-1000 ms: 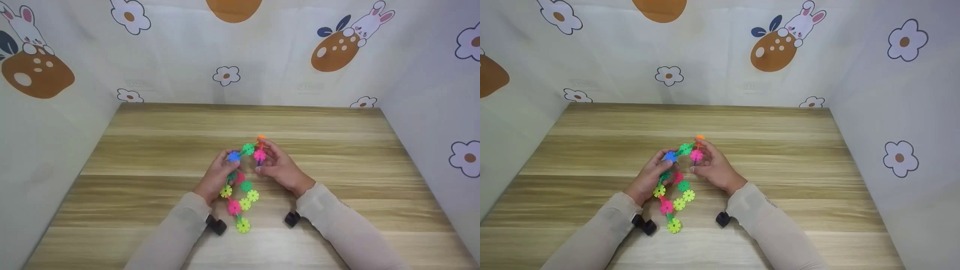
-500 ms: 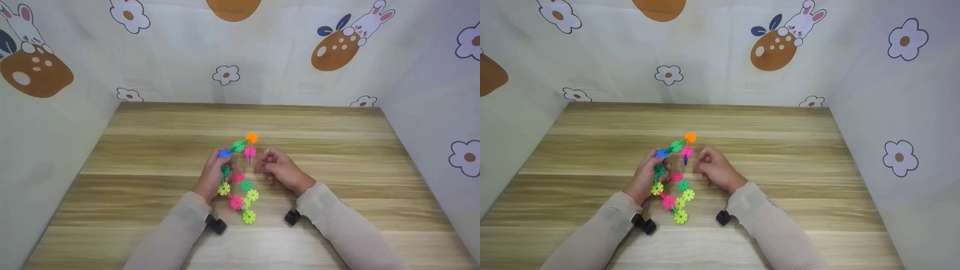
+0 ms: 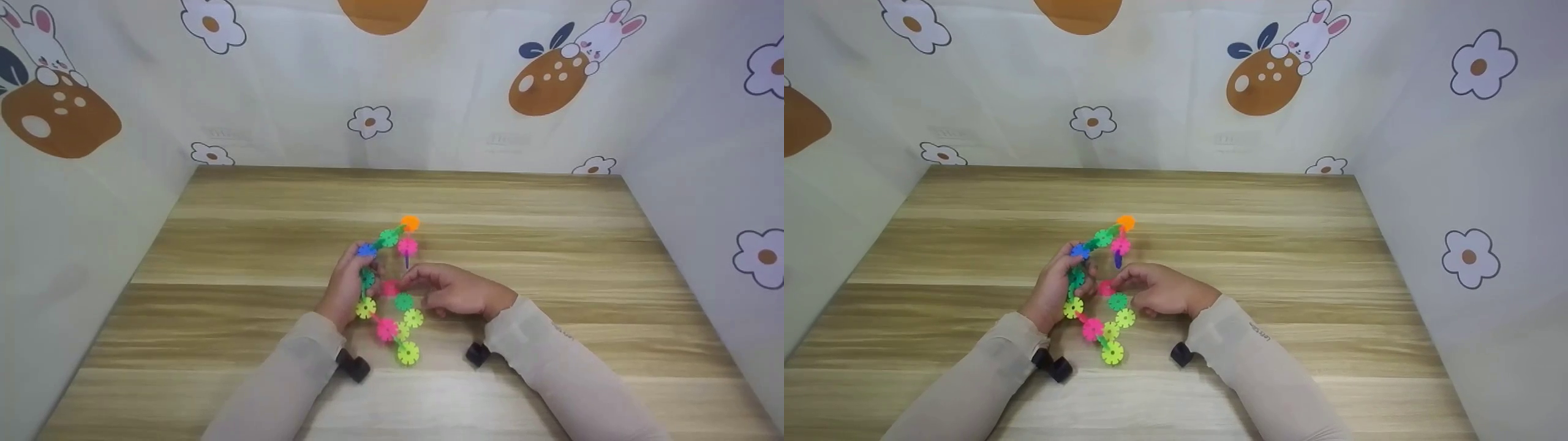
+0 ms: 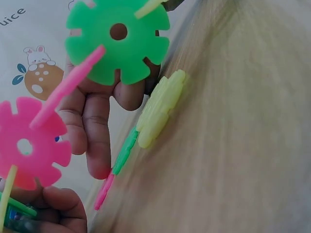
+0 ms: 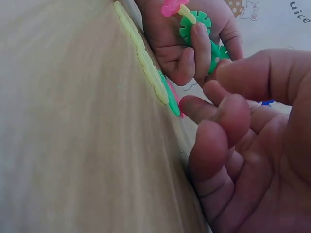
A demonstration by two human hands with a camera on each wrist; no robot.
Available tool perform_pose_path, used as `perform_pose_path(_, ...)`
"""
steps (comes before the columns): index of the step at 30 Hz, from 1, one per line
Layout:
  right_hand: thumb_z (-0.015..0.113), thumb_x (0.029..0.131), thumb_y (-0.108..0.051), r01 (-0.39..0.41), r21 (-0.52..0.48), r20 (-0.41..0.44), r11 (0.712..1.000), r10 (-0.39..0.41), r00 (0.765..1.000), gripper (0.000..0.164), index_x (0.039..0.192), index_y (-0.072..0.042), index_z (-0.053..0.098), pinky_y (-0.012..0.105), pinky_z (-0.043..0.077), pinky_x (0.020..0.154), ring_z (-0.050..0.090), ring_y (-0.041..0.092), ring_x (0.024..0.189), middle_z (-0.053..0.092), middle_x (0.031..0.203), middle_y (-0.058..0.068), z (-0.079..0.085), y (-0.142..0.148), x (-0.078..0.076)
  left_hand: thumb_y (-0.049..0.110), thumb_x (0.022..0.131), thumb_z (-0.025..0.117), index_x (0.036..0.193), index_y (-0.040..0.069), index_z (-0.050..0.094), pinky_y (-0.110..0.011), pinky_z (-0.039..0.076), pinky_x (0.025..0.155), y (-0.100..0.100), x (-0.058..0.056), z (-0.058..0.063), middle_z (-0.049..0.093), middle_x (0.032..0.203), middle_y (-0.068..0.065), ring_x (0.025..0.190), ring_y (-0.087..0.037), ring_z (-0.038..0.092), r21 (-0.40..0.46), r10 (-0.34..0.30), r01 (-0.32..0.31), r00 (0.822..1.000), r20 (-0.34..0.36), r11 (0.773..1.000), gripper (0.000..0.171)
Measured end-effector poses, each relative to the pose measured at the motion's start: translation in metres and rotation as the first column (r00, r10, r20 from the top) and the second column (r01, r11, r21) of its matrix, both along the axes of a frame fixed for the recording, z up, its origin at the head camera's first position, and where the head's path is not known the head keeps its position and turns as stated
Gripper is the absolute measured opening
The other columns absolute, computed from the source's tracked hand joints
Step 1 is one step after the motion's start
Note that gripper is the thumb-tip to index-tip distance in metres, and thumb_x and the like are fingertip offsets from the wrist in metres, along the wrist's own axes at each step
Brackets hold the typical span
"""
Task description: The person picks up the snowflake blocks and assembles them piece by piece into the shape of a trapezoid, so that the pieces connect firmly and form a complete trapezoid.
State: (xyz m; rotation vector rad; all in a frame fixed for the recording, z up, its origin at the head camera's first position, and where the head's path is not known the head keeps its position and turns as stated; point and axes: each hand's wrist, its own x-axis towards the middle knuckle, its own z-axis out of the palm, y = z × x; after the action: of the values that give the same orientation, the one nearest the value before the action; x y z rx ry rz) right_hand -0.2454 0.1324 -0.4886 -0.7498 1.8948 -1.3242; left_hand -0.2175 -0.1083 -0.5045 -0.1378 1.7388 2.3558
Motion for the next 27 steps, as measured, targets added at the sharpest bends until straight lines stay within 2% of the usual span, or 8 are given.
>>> perform_pose_path(6,0.056,0.095,0.002,0.127,0.01,-0.048,0.992,-0.126,0.991,0.033,0.127,-0.005,0.064,0.026,0.049,0.056,0.05,0.017,0.061,0.069,0.133,0.012,0.0,0.002,-0.004,0.018,0.106,0.038,0.123,0.004,0.044,-0.025,0.04,0.055,0.001,0.0,-0.001,0.053,0.092,-0.009,0.053,-0.013,0.039,0.029,-0.012,0.013,0.999,-0.033,0.999,0.023)
perform_pose_path(9,0.059,0.097,0.0,0.148,0.013,-0.057,0.989,-0.147,0.987,0.025,0.122,-0.004,0.064,0.028,0.051,0.057,0.052,0.018,0.064,0.069,0.119,0.011,-0.002,0.003,-0.005,0.018,0.106,0.038,0.124,0.003,0.043,-0.025,0.04,0.055,0.001,0.001,-0.002,0.053,0.091,-0.008,0.053,-0.013,0.039,0.027,-0.012,0.013,0.999,-0.035,1.0,0.024)
perform_pose_path(12,0.062,0.097,0.0,0.143,0.042,-0.096,0.989,-0.139,0.986,0.028,0.125,-0.005,0.066,0.029,0.052,0.057,0.054,0.017,0.067,0.065,0.106,0.009,-0.003,0.002,-0.005,0.019,0.105,0.039,0.125,0.002,0.042,-0.025,0.041,0.055,0.001,0.001,-0.002,0.053,0.091,-0.008,0.053,-0.013,0.039,0.02,-0.009,0.01,1.0,-0.023,1.0,0.026)
perform_pose_path(14,0.063,0.097,0.0,0.14,0.086,-0.168,0.986,-0.124,0.978,0.034,0.13,-0.008,0.067,0.027,0.051,0.058,0.055,0.016,0.069,0.065,0.101,0.006,-0.003,0.001,-0.003,0.018,0.105,0.039,0.126,0.002,0.042,-0.025,0.041,0.055,0.001,0.0,-0.002,0.053,0.091,-0.008,0.053,-0.013,0.039,0.017,-0.01,0.01,1.0,-0.018,1.0,0.027)
perform_pose_path(17,0.063,0.098,-0.001,0.152,0.17,-0.291,0.974,-0.098,0.952,0.037,0.133,-0.011,0.069,0.028,0.052,0.067,0.057,0.014,0.075,0.069,0.103,0.002,0.0,-0.002,0.0,0.018,0.105,0.039,0.127,0.002,0.043,-0.025,0.041,0.055,0.001,0.0,-0.001,0.054,0.091,-0.008,0.053,-0.013,0.039,0.014,-0.01,0.01,1.0,-0.013,1.0,0.027)
perform_pose_path(20,0.064,0.097,-0.001,0.166,0.224,-0.375,0.96,-0.072,0.924,0.031,0.125,-0.011,0.072,0.03,0.052,0.08,0.059,0.013,0.086,0.072,0.107,0.0,0.003,-0.005,0.003,0.019,0.105,0.041,0.126,0.004,0.043,-0.025,0.04,0.055,0.001,0.0,-0.001,0.053,0.091,-0.007,0.054,-0.013,0.039,0.014,-0.009,0.009,1.0,-0.004,1.0,0.026)
perform_pose_path(22,0.066,0.095,-0.001,0.172,0.24,-0.398,0.955,-0.065,0.915,0.025,0.117,-0.011,0.073,0.032,0.052,0.084,0.059,0.013,0.09,0.072,0.105,-0.001,0.005,-0.006,0.004,0.02,0.106,0.041,0.124,0.005,0.044,-0.025,0.04,0.055,0.001,0.0,0.0,0.053,0.092,-0.007,0.054,-0.013,0.039,0.016,-0.01,0.01,1.0,0.003,1.0,0.024)
perform_pose_path(27,0.069,0.091,0.003,0.177,0.244,-0.415,0.953,-0.062,0.908,0.02,0.106,-0.009,0.069,0.033,0.051,0.081,0.057,0.015,0.087,0.068,0.095,0.001,0.007,-0.008,0.005,0.022,0.107,0.041,0.124,0.006,0.045,-0.024,0.041,0.056,0.001,-0.001,0.0,0.054,0.093,-0.007,0.055,-0.013,0.04,0.01,-0.01,0.01,1.0,0.01,1.0,0.023)
